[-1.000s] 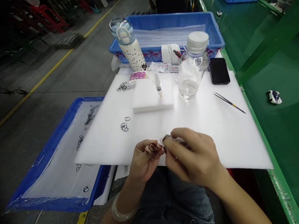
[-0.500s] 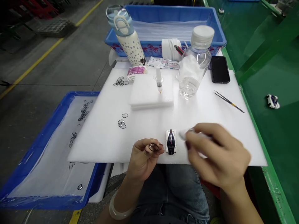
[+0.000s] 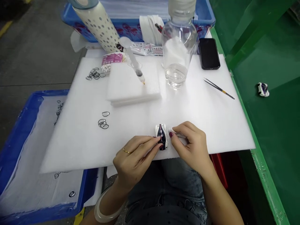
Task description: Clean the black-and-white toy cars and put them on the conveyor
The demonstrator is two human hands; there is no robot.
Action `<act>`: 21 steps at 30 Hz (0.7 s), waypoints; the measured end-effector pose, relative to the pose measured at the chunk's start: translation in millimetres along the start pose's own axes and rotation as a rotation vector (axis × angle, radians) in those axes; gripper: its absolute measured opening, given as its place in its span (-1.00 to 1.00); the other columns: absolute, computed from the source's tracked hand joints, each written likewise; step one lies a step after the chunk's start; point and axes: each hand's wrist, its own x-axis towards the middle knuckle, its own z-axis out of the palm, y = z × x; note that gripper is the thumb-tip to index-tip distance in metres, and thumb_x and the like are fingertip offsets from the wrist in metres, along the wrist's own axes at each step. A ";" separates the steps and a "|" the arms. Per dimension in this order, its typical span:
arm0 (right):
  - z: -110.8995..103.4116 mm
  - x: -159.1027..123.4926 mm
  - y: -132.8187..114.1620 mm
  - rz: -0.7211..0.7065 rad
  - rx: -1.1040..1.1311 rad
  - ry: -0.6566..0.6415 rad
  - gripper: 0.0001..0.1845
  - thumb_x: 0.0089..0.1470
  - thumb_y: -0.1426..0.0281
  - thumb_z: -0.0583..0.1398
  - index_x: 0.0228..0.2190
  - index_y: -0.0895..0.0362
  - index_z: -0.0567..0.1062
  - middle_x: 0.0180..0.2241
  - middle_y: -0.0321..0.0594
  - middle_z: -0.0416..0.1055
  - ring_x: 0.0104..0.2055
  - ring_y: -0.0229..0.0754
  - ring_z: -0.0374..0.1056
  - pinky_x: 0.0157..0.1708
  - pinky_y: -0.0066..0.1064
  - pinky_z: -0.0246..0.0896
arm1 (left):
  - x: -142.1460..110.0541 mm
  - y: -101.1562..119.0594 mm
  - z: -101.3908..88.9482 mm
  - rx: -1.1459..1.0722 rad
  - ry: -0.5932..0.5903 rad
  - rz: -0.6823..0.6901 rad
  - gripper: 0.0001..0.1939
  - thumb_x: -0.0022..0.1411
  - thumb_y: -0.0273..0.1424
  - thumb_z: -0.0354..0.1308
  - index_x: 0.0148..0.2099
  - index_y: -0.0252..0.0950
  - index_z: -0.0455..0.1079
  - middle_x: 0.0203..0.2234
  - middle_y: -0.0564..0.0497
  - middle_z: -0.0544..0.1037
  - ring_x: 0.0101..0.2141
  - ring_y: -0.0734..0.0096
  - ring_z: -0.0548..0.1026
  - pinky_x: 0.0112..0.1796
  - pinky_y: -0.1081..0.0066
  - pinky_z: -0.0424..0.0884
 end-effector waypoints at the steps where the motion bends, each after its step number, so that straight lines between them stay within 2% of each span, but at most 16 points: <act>1: 0.7 0.2 0.0 -0.007 -0.007 -0.012 -0.91 0.19 0.43 0.22 -0.32 0.14 0.56 -0.37 -0.23 0.46 -0.39 -0.29 0.37 -0.46 -0.45 0.24 | -0.9 0.4 0.8 0.015 -0.019 0.017 -0.80 0.25 -0.57 0.28 -0.07 -0.33 0.52 -0.33 -0.03 0.60 -0.32 0.38 0.58 -0.29 0.38 0.58; 7: 1.3 -3.1 2.8 0.003 -0.073 -0.108 -0.94 0.14 0.45 0.23 -0.30 0.13 0.53 -0.37 -0.27 0.45 -0.42 -0.30 0.39 -0.46 -0.44 0.22 | -2.1 -0.7 1.1 0.049 -0.088 0.007 -0.80 0.26 -0.50 0.30 -0.05 -0.37 0.50 -0.33 -0.05 0.57 -0.33 0.38 0.54 -0.28 0.38 0.52; 12: 0.2 -1.4 1.3 0.028 -0.082 -0.144 -0.94 0.14 0.46 0.22 -0.30 0.12 0.52 -0.37 -0.30 0.44 -0.41 -0.32 0.38 -0.45 -0.44 0.21 | 0.0 -1.8 -0.1 0.035 -0.080 -0.133 -0.78 0.25 -0.42 0.32 -0.05 -0.31 0.50 -0.26 -0.04 0.58 -0.26 0.35 0.57 -0.21 0.37 0.54; 17: -2.1 -0.6 0.2 0.034 -0.074 -0.184 -0.96 0.16 0.41 0.24 -0.32 0.12 0.51 -0.38 -0.32 0.42 -0.46 -0.36 0.30 -0.50 -0.46 0.14 | 2.7 -2.6 -1.5 -0.003 -0.091 -0.200 -0.76 0.26 -0.47 0.26 -0.01 -0.25 0.50 -0.04 -0.09 0.58 -0.08 0.25 0.57 -0.09 0.26 0.57; 21: -1.9 0.1 0.5 0.049 -0.076 -0.199 -0.95 0.18 0.39 0.24 -0.31 0.12 0.51 -0.37 -0.32 0.42 -0.47 -0.37 0.27 -0.52 -0.46 0.11 | 3.0 -3.4 -1.5 -0.026 -0.095 -0.185 -0.76 0.24 -0.51 0.27 -0.02 -0.29 0.52 -0.03 -0.11 0.60 -0.06 0.26 0.57 -0.07 0.26 0.57</act>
